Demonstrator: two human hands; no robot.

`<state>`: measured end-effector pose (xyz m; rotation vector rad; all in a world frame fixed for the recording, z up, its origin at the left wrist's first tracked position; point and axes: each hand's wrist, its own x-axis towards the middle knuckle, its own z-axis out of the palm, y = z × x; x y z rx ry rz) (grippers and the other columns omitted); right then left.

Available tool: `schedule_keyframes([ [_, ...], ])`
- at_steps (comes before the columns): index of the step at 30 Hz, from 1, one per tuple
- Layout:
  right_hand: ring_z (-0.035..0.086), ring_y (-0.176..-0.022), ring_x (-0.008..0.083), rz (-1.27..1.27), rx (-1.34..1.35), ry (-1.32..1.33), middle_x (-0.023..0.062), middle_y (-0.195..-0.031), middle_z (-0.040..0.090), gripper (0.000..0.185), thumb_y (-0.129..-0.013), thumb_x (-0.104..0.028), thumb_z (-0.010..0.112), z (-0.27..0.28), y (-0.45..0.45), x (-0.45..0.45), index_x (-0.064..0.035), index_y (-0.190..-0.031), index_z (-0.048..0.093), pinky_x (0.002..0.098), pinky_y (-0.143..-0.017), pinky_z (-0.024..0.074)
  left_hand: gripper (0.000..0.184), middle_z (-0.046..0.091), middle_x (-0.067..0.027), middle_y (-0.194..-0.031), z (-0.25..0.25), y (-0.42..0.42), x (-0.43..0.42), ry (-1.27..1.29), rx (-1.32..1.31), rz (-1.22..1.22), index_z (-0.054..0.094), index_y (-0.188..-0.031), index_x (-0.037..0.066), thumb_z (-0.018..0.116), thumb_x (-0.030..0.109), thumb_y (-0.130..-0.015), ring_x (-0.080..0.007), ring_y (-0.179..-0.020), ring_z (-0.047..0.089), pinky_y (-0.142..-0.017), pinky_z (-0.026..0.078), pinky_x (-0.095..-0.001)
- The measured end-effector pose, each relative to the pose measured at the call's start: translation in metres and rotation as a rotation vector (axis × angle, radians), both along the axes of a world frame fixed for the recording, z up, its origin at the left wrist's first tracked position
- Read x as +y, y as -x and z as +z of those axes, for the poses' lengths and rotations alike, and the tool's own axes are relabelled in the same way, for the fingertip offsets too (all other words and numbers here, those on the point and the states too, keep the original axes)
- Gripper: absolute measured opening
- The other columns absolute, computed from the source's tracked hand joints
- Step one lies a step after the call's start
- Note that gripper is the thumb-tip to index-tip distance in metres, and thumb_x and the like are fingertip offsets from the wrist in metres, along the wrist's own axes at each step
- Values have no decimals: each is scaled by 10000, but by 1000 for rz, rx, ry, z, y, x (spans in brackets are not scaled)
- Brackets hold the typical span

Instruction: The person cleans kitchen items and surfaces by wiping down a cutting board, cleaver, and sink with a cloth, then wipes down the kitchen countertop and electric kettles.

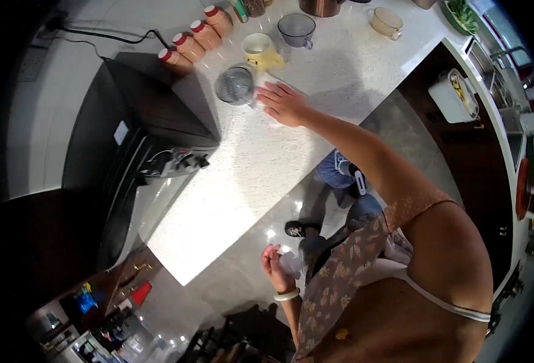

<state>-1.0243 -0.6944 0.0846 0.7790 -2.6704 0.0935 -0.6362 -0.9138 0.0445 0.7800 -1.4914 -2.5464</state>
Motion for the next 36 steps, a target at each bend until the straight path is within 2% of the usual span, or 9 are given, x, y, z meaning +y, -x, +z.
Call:
schedule_keyframes([
  [6, 69, -1414, 166, 78, -53, -71, -10, -1532, 150, 518, -991, -381, 183, 6, 10, 29, -158, -1458, 220, 345, -1148, -1, 227, 586, -92, -1071, 31, 9, 132, 30, -32, 108, 524, -1140, 27, 506, 105, -927, -169, -923, 541, -784, 482, -303],
  [10, 102, -1414, 190, 86, -20, -43, 36, -1529, 164, 524, -990, -359, 211, 10, 12, 111, -102, -1446, 233, 377, -1151, 68, 229, 603, -84, -1040, 59, 15, 183, -6, -14, 151, 526, -1138, 29, 520, 106, -922, -141, -880, 538, -787, 470, -289],
  [13, 210, -1387, 269, -66, -41, 57, 150, -1469, 288, 490, -950, -249, 352, 27, 21, 196, -47, -1395, 317, 414, -1143, 116, 226, 606, -77, -1028, 70, 0, 199, 38, -35, 165, 520, -1136, 29, 513, 129, -933, -128, -892, 530, -820, 436, -277],
  [20, 123, -1407, 266, -553, -152, 120, 91, -1514, 193, 544, -983, -377, 267, 10, -20, 257, -99, -1447, 209, 427, -1142, 84, 245, 610, -76, -1035, 69, -45, 197, 103, -92, 219, 513, -1143, 28, 522, 155, -933, -123, -872, 535, -760, 471, -282],
  [22, 143, -1402, 243, -411, -304, -160, 66, -1502, 234, 544, -969, -354, 335, 59, -90, 217, -113, -1445, 229, 416, -1138, 105, 253, 608, -80, -1038, 67, -46, 199, 38, -73, 173, 517, -1146, 24, 524, 158, -932, -132, -864, 541, -754, 473, -278],
  [25, 176, -1388, 217, -95, -64, 19, 34, -1491, 255, 544, -947, -349, 388, 11, -123, 225, -133, -1432, 270, 397, -1133, 127, 248, 611, -78, -1031, 57, -35, 208, -8, -37, 150, 520, -1143, 21, 522, 145, -929, -118, -843, 528, -777, 448, -262],
  [28, 193, -1378, 211, -75, -38, -15, 21, -1488, 255, 528, -944, -355, 391, 12, -106, 235, -146, -1421, 297, 388, -1130, 136, 296, 578, -103, -1113, 70, -13, 215, 106, 63, 32, 473, -1209, 3, 454, 121, -938, -167, -982, 535, -827, 447, -308],
  [32, 187, -1379, 206, -144, -25, 14, 9, -1492, 243, 522, -949, -364, 366, 15, -50, 248, -154, -1422, 291, 385, -1129, 133, 207, 597, -77, -1015, 91, 37, 242, 32, 90, 50, 526, -1119, 24, 504, 106, -931, -77, -758, 480, -673, 408, -202],
  [36, 150, -1391, 198, -164, -26, -3, -3, -1510, 204, 531, -962, -395, 293, 14, 37, 252, -151, -1433, 267, 379, -1137, 92, 224, 591, -82, -1022, 113, 109, 264, 37, 113, 3, 519, -1140, 25, 496, 99, -930, -81, -780, 487, -664, 413, -199],
])
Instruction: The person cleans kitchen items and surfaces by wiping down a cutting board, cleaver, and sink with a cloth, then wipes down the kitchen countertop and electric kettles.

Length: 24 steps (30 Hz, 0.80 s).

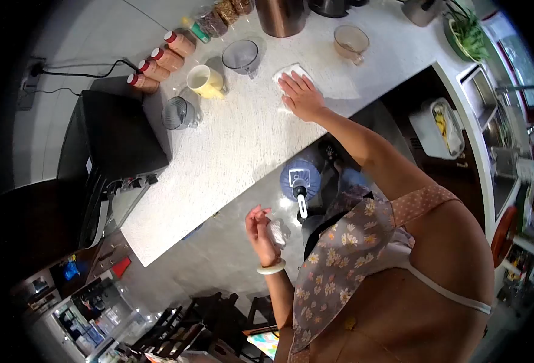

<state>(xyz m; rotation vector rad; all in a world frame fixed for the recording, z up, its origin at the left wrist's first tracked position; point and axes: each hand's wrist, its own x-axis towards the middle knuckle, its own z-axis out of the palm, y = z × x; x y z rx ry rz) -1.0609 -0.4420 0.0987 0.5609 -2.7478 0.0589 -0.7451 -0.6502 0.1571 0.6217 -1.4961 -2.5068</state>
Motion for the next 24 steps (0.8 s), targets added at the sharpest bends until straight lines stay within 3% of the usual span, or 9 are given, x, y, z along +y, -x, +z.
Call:
schedule_keyframes([
  [2, 135, -1396, 193, 30, 19, 27, -8, -1514, 193, 533, -966, -399, 269, 3, 46, -1, -149, -1437, 259, 376, -1140, 73, 245, 579, -84, -1054, 10, 48, 9, 54, 20, -54, 515, -1160, 28, 495, 113, -931, -89, -831, 497, -707, 441, -230],
  [6, 126, -1400, 182, 124, -67, 13, -13, -1514, 195, 528, -966, -380, 269, 14, 128, -7, -149, -1440, 254, 347, -1143, 61, 320, 559, -94, -1165, 32, 162, 41, 287, 30, -85, 476, -1252, 39, 497, 104, -939, -132, -1012, 493, -861, 385, -258],
  [9, 128, -1402, 184, 180, -40, -20, -12, -1512, 203, 523, -962, -366, 285, 20, 171, -14, -148, -1437, 264, 337, -1143, 62, 401, 477, -100, -1314, 29, 243, 60, 459, 66, -25, 429, -1314, 49, 523, 146, -937, -160, -1093, 467, -901, 372, -277],
  [11, 130, -1402, 184, 170, 0, -58, -13, -1512, 208, 521, -960, -358, 294, 20, 196, -22, -148, -1437, 269, 335, -1144, 58, 467, 491, -86, -1218, 33, 286, 74, 405, 6, 17, 380, -1348, 50, 551, 168, -930, -78, -822, 461, -705, 400, -221],
  [15, 139, -1402, 190, 223, 28, -8, -11, -1508, 229, 514, -957, -342, 304, 10, 231, -41, -143, -1430, 290, 338, -1145, 55, 462, 490, -42, -1049, 21, 346, 85, 388, -1, 103, 381, -1327, 39, 563, 186, -928, -24, -616, 324, -523, 336, -187],
  [18, 138, -1404, 196, 226, 21, 21, -1, -1511, 221, 507, -966, -342, 293, 9, 253, -56, -142, -1432, 286, 342, -1146, 63, 397, 475, -34, -1044, 11, 367, 83, 323, -59, 22, 420, -1267, 29, 560, 183, -929, -37, -635, 358, -545, 350, -187],
  [19, 132, -1406, 198, 219, 2, 14, 3, -1515, 206, 505, -974, -342, 282, 14, 259, -60, -142, -1438, 272, 342, -1146, 72, 331, 469, -39, -1025, 10, 372, 86, 343, -12, 61, 451, -1192, 21, 571, 171, -922, -46, -643, 370, -547, 355, -196],
  [22, 116, -1410, 199, 211, -21, -24, 4, -1525, 175, 516, -985, -372, 255, 9, 273, -70, -146, -1449, 246, 346, -1146, 64, 305, 477, -59, -1050, -22, 384, 76, 427, 63, 6, 457, -1162, 24, 578, 159, -917, -55, -667, 395, -568, 362, -200],
  [24, 115, -1410, 199, 215, -2, -61, 3, -1526, 172, 523, -983, -383, 264, 6, 276, -72, -150, -1450, 244, 348, -1146, 64, 283, 488, -88, -1106, -22, 384, 88, 396, 23, 128, 465, -1134, 24, 585, 152, -912, -66, -705, 427, -604, 374, -211],
])
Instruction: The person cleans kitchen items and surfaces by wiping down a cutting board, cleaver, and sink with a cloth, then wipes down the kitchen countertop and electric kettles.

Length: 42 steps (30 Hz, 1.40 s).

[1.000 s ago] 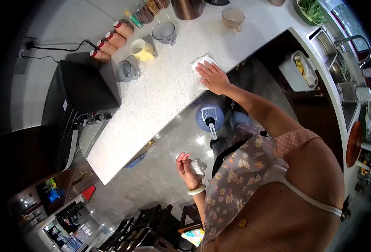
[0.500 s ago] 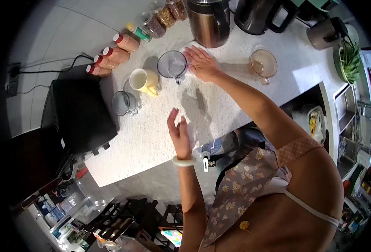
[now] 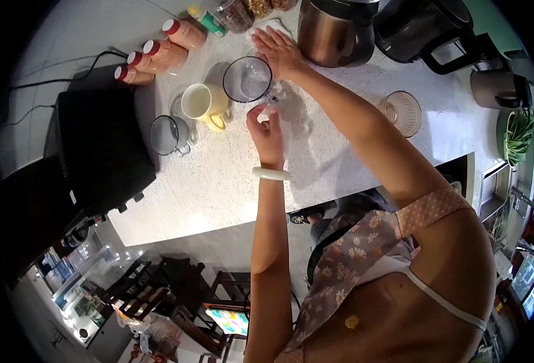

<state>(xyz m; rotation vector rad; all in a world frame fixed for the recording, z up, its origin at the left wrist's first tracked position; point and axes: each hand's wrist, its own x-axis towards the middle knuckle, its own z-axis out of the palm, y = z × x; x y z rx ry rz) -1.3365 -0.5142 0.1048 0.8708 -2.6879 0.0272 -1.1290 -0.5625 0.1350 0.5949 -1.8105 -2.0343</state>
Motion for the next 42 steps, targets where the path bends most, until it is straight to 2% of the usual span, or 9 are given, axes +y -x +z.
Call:
schedule_keyframes([
  [6, 129, -1410, 193, 136, -86, -33, -5, -1524, 189, 575, -924, -372, 379, 9, -13, 10, -162, -1445, 257, 350, -1149, 81, 298, 511, -58, -1061, 13, 4, 13, -299, -22, 69, 459, -1133, 34, 593, 182, -912, -119, -877, 473, -692, 396, -228],
  [13, 135, -1408, 170, 293, -128, -18, -15, -1521, 196, 581, -898, -290, 434, 8, -67, 30, -192, -1444, 260, 346, -1153, 66, 197, 529, 6, -824, -16, -36, 4, -276, -55, 178, 517, -915, 35, 542, 228, -947, -71, -764, 457, -694, 396, -227],
  [23, 202, -1386, 192, 430, -212, 49, 13, -1470, 319, 501, -942, -297, 408, 10, -213, 92, -147, -1413, 330, 360, -1136, 116, 130, 542, 30, -812, -24, -162, 12, -246, -147, 228, 578, -894, 70, 557, 192, -935, -46, -708, 436, -613, 365, -193],
  [26, 265, -1363, 195, 430, -500, 230, 43, -1431, 386, 437, -955, -263, 386, 1, -241, 111, -128, -1370, 403, 340, -1109, 209, 114, 558, 25, -804, -22, -192, 9, -339, -151, 225, 598, -917, 57, 556, 162, -929, -67, -706, 482, -611, 414, -220],
  [27, 428, -1255, 214, 395, -718, 397, 76, -1398, 429, 392, -969, -245, 338, 1, -245, 117, -85, -1294, 486, 341, -1052, 329, 119, 561, 23, -806, -30, -200, 5, -332, -172, 230, 599, -917, 54, 557, 164, -928, -68, -710, 486, -614, 418, -223],
  [29, 510, -1155, 256, 61, -1419, 1001, 136, -1350, 467, 400, -948, -260, 364, 35, -254, 127, -31, -1240, 514, 401, -1037, 364, 128, 569, 17, -817, -38, -220, -1, -295, -199, 250, 601, -919, 47, 557, 167, -928, -73, -723, 497, -628, 424, -226],
  [31, 449, -1241, 298, -267, -2140, 1951, 202, -1351, 445, 487, -919, -288, 412, 69, -259, 143, 34, -1281, 453, 451, -1076, 315, 137, 578, 10, -835, -43, -230, -4, -242, -196, 285, 603, -924, 40, 556, 169, -929, -79, -742, 508, -650, 426, -225],
  [35, 428, -1244, 353, 105, -2159, 2073, 204, -1358, 435, 530, -925, -313, 406, 60, -279, 169, 40, -1321, 403, 502, -1083, 288, 173, 612, -19, -899, -53, -244, -6, -228, -121, 322, 612, -919, 12, 564, 178, -930, -87, -819, 488, -749, 397, -233],
  [42, 462, -1192, 324, 189, -2081, 2203, 176, -1301, 475, 470, -937, -300, 406, 105, -321, 173, 22, -1278, 443, 488, -1060, 304, 163, 602, -19, -907, -54, -245, -12, -231, -74, 235, 607, -925, 10, 591, 171, -911, -90, -830, 501, -760, 401, -233],
])
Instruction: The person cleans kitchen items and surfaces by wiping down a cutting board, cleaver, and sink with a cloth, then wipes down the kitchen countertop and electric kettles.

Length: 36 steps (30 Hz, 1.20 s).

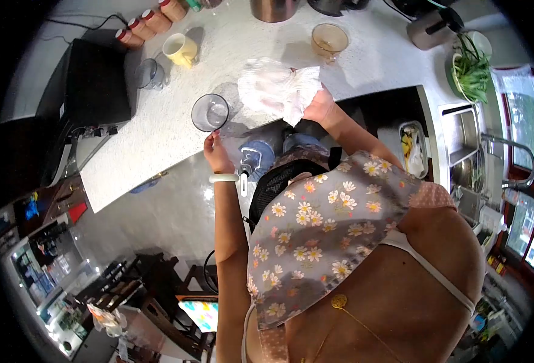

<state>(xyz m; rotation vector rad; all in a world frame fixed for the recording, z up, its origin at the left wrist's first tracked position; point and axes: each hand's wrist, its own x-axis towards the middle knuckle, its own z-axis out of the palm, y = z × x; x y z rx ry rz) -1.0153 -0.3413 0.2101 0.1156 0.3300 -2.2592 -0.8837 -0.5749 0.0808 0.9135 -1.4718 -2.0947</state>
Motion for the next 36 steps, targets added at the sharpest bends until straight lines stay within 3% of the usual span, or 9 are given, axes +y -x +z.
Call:
schedule_keyframes([
  [5, 535, -1084, 294, -186, 125, -156, 145, -1138, 592, 387, -942, -281, 428, 4, -15, 45, -4, -1190, 537, 445, -996, 382, 240, 558, -45, -1013, -10, -3, 0, 13, -41, -40, 543, -1069, 8, 604, 167, -900, -123, -899, 506, -803, 418, -252],
  [9, 396, -1283, 267, -373, 1381, -1535, 140, -1366, 451, 456, -955, -273, 369, -8, -31, 71, -10, -1322, 435, 375, -1094, 260, 444, 477, -102, -1179, -19, 3, 1, 113, -101, 14, 419, -1255, 9, 612, 174, -891, -192, -1049, 467, -903, 403, -320],
  [10, 471, -1210, 294, -636, 2089, -1921, 127, -1291, 507, 380, -933, -196, 397, -35, -27, 74, -52, -1272, 488, 441, -998, 362, 448, 466, -118, -1208, -23, 3, 0, 227, -109, 54, 430, -1250, -8, 612, 169, -881, -214, -1076, 451, -929, 386, -342],
  [14, 304, -1337, 250, -381, 1954, -2118, 59, -1397, 403, 449, -908, -232, 437, -92, -30, 65, -126, -1344, 427, 447, -1091, 215, 393, 475, -126, -1190, 10, -10, 14, 353, -199, 177, 465, -1200, -29, 576, 165, -876, -228, -1063, 457, -940, 370, -346],
  [20, 62, -1420, 197, 48, 1613, -2434, 52, -1540, 100, 543, -964, -260, 296, -65, 15, 141, -130, -1467, 137, 400, -1152, 25, 352, 487, -137, -1165, 71, -21, 44, 337, -125, 249, 473, -1171, -28, 533, 177, -891, -231, -1048, 460, -910, 385, -366],
  [25, 99, -1416, 200, -96, 1544, -2518, 5, -1532, 151, 506, -973, -315, 246, -71, 116, 247, -199, -1462, 184, 416, -1151, 38, 297, 506, -156, -1120, 75, -4, 67, 466, -190, 309, 483, -1121, -57, 498, 138, -897, -249, -1031, 488, -931, 389, -369],
  [28, 206, -1381, 209, -265, 1733, -2403, 24, -1492, 256, 516, -923, -252, 386, -54, 223, 268, -196, -1428, 291, 421, -1135, 115, 261, 533, -169, -1076, 76, 33, 94, 473, -187, 392, 491, -1096, -74, 493, 98, -899, -252, -1013, 506, -933, 390, -370],
  [33, 215, -1381, 205, -257, 1757, -2525, 18, -1502, 240, 522, -932, -313, 325, -72, 391, 257, -241, -1445, 253, 442, -1129, 139, 315, 536, -139, -1105, 60, 37, 102, 771, -207, 353, 511, -1119, -37, 503, 209, -922, -249, -1015, 509, -912, 392, -377],
  [36, 240, -1372, 213, -180, 1735, -2681, 9, -1499, 248, 518, -935, -326, 314, -61, 474, 253, -256, -1444, 252, 440, -1127, 157, 321, 532, -123, -1103, 122, 58, 150, 716, -417, 382, 518, -1113, -17, 500, 236, -915, -242, -1015, 508, -877, 400, -367],
])
